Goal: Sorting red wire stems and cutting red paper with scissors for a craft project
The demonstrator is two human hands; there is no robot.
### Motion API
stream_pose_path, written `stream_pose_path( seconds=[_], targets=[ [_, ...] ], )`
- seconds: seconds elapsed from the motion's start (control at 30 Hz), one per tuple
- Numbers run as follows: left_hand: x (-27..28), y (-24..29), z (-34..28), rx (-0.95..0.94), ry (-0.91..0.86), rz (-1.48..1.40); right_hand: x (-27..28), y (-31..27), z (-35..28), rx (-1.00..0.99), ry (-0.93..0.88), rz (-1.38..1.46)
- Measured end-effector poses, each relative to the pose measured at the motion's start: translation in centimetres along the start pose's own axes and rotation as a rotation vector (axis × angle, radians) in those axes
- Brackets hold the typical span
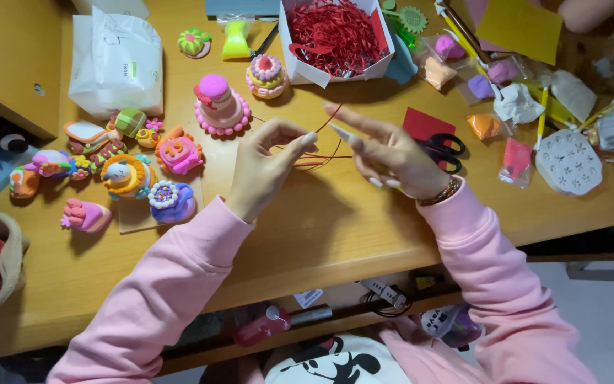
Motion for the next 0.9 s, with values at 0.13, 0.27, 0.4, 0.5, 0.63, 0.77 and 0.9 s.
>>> stream_pose_path(
  seconds=[0.13, 0.27, 0.4, 0.5, 0.63, 0.77, 0.9],
  targets=[
    [-0.2, 0.4, 0.0, 0.036, 0.015, 0.004, -1.1, 1.0, 0.3, 0.001, 0.148, -0.168],
    [-0.2, -0.4, -0.2, 0.052, 0.031, 0.019, -1.4, -1.7, 0.0, 0.255, 0.512, -0.377],
    [0.0, -0.5, 0.0, 0.049, 0.032, -0.034, 1.6, 0.0, 0.0, 0.276, 0.511, -0.293],
    [0.0, -0.8, 0.0, 0.065, 0.088, -0.115, -0.8, -0.8, -0.2, 0.157, 0.304, -0.262],
    [-0.3, -0.4, -0.1, 0.07, 0.069, -0.14, -1.5, 0.3, 0.1, 0.026, 0.222, -0.237],
    [-0.4, -1.2, -0.5, 0.069, 0.062, -0.146, -0.4, -0.1, 0.4, 0.171, 0.444, -0.279],
    [-0.3, -1.0, -0.3, 0.089, 0.068, -0.149, 1.8, 0.0, -0.2, 0.272, 0.545, -0.242]
  ],
)
Point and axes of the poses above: each hand's wrist, its own z-axis towards the middle knuckle, its own x-axis out of the back of the hand, y = z × x, the point moved 3 cm from there along z, towards the middle knuckle, and after that the axes turned 15 degrees about -x, right-handed, at the moved point
